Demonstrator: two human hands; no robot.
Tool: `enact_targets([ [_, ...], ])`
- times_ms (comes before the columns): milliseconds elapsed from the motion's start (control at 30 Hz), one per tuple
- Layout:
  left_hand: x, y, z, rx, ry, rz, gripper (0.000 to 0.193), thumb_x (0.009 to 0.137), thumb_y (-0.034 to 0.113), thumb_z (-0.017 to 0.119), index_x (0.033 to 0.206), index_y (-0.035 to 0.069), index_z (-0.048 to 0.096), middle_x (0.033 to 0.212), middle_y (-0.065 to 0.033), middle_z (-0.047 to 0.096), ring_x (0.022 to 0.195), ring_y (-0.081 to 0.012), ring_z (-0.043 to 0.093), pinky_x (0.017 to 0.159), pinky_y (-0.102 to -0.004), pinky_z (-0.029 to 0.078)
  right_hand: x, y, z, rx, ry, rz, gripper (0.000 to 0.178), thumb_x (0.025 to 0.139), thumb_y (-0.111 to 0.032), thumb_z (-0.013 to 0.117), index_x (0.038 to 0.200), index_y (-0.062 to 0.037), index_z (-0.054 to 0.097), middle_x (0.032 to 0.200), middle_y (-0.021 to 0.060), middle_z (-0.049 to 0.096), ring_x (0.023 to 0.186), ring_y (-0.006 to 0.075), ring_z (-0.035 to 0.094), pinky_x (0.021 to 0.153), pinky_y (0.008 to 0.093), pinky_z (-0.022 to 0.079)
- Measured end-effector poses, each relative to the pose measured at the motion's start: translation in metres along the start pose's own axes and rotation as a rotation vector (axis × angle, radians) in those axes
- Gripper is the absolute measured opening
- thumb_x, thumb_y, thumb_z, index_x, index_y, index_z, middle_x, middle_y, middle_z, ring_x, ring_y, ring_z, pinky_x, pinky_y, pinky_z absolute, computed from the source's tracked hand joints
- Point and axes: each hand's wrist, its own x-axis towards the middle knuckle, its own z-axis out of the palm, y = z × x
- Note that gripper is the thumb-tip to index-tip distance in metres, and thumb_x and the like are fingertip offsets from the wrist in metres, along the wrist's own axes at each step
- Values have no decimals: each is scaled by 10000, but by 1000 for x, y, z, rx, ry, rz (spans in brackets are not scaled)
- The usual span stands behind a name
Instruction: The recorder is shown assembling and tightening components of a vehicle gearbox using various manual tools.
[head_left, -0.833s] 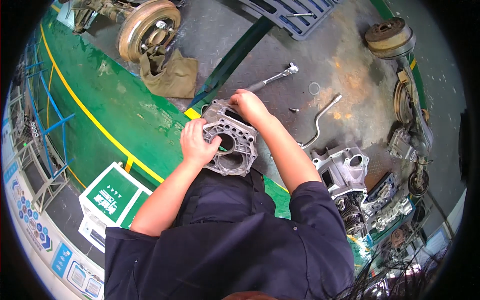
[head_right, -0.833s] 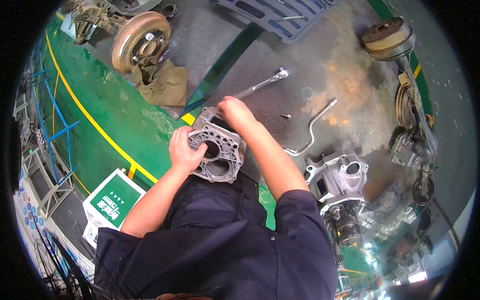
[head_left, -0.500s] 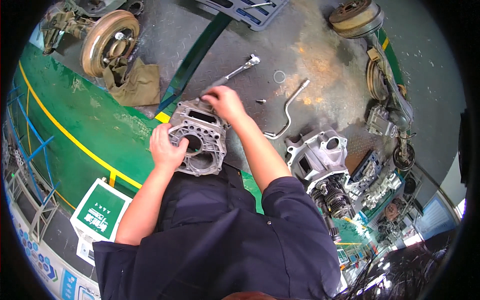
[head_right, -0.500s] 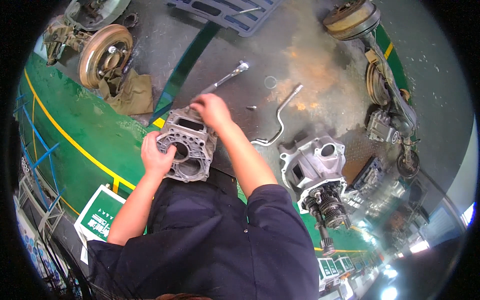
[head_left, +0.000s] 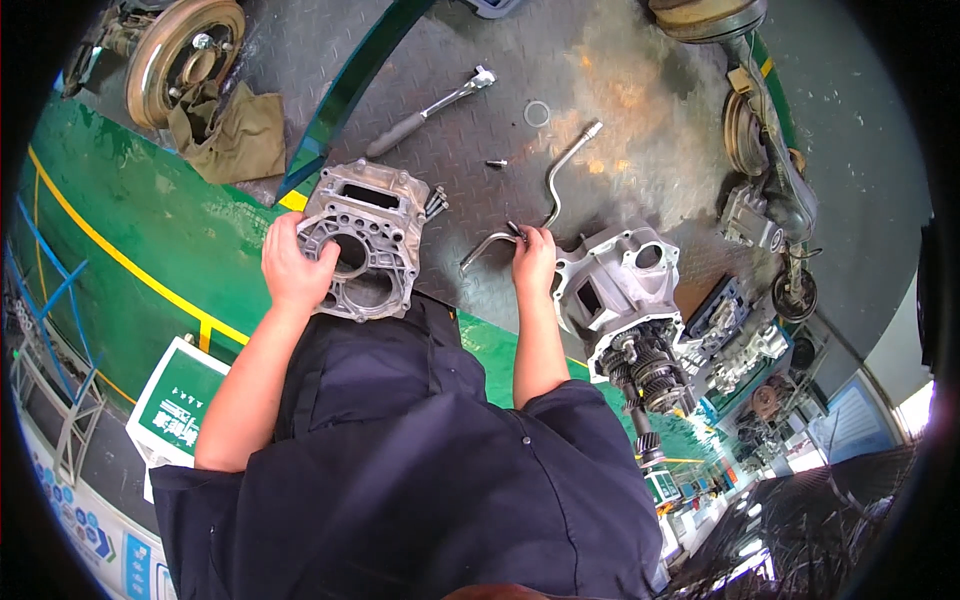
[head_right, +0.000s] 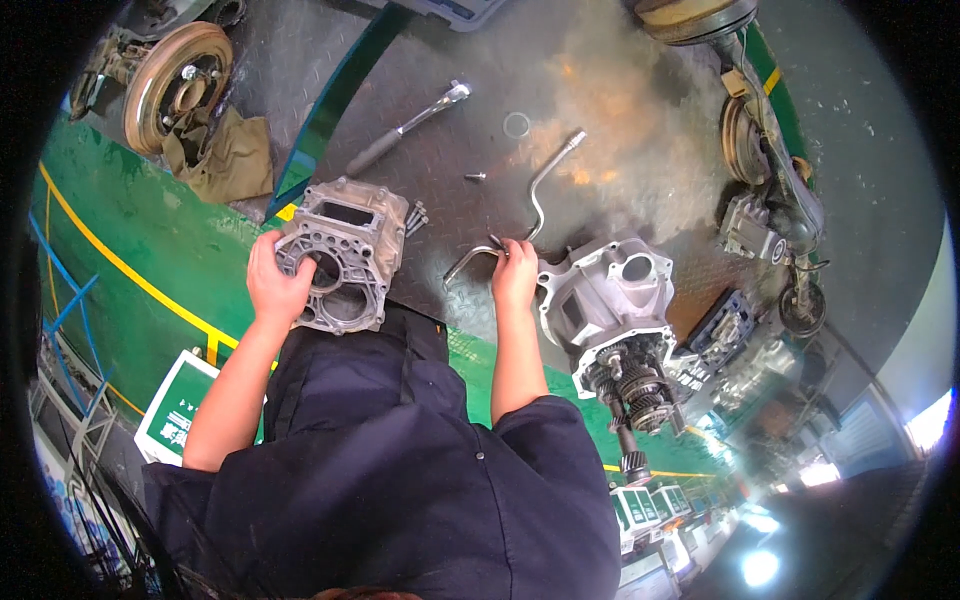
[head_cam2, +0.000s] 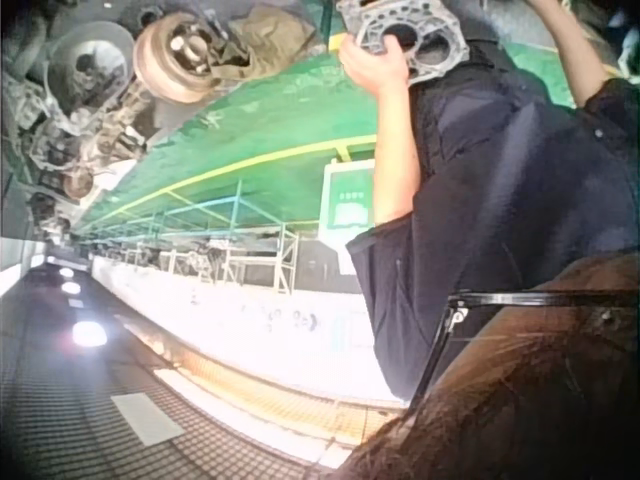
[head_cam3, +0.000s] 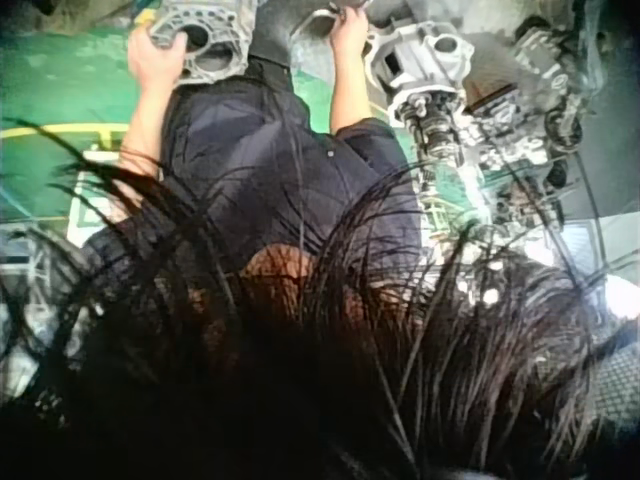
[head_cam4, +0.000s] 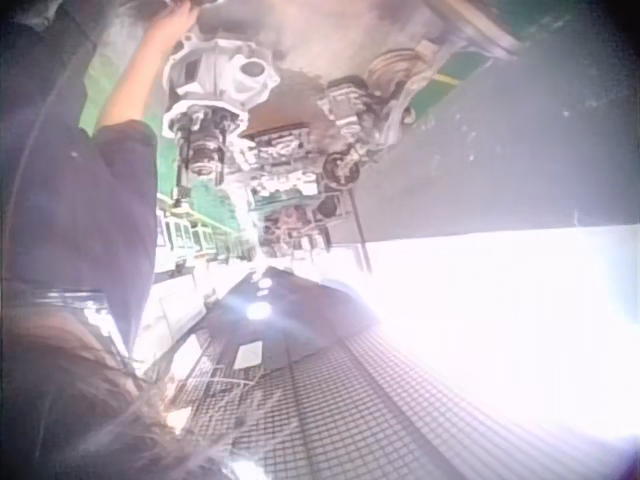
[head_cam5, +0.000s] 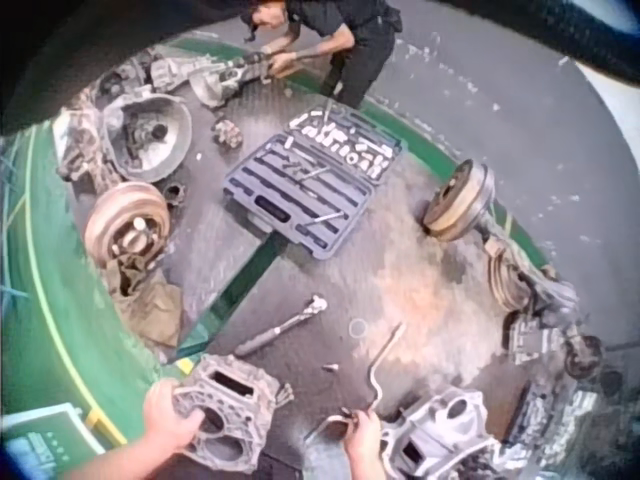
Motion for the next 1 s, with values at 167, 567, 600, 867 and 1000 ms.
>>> enact_targets([
  [167, -2, 0, -1, -12, -15, -30, 470, 677, 199, 742, 1067, 14, 558, 1013, -173, 615, 990, -377, 591, 876, -449, 470, 18, 4, 4, 29, -68, 1, 133, 796, -99, 710, 894, -13, 685, 879, 168, 628, 851, 347, 629, 766, 429, 512],
  [567, 2, -1, 0, 2, -31, -61, 485, 672, 218, 731, 1082, 19, 567, 1029, -161, 619, 999, -372, 594, 872, -451, 473, 46, -91, 11, 78, -60, -186, 464, 752, -137, 779, 1166, -52, 588, 1098, 179, 562, 1036, 364, 578, 884, 424, 495],
  [600, 3, 0, 0, -8, -17, -51, 485, 670, 221, 732, 1078, 18, 569, 1024, -162, 619, 991, -373, 595, 867, -451, 475, 46, -98, 11, 75, -117, -220, 527, 746, -122, 779, 1224, -67, 566, 1132, 182, 547, 1050, 366, 570, 898, 428, 489],
  [867, -1, -2, -3, -20, -33, -50, 482, 660, 225, 738, 1067, 22, 579, 1006, -160, 624, 973, -362, 605, 863, -443, 479, 54, -113, 24, -92, -298, -698, 668, 678, -159, 813, 1285, -132, 534, 1289, 142, 505, 1218, 342, 471, 1014, 478, 408],
  [1000, -2, -1, -3, -21, -31, -65, 481, 659, 225, 741, 1068, 26, 581, 1012, -156, 628, 979, -355, 607, 866, -438, 481, 55, -109, 31, -126, -364, -681, 559, 724, -204, 788, 1217, -93, 548, 1238, 144, 535, 1168, 334, 505, 979, 454, 441],
])
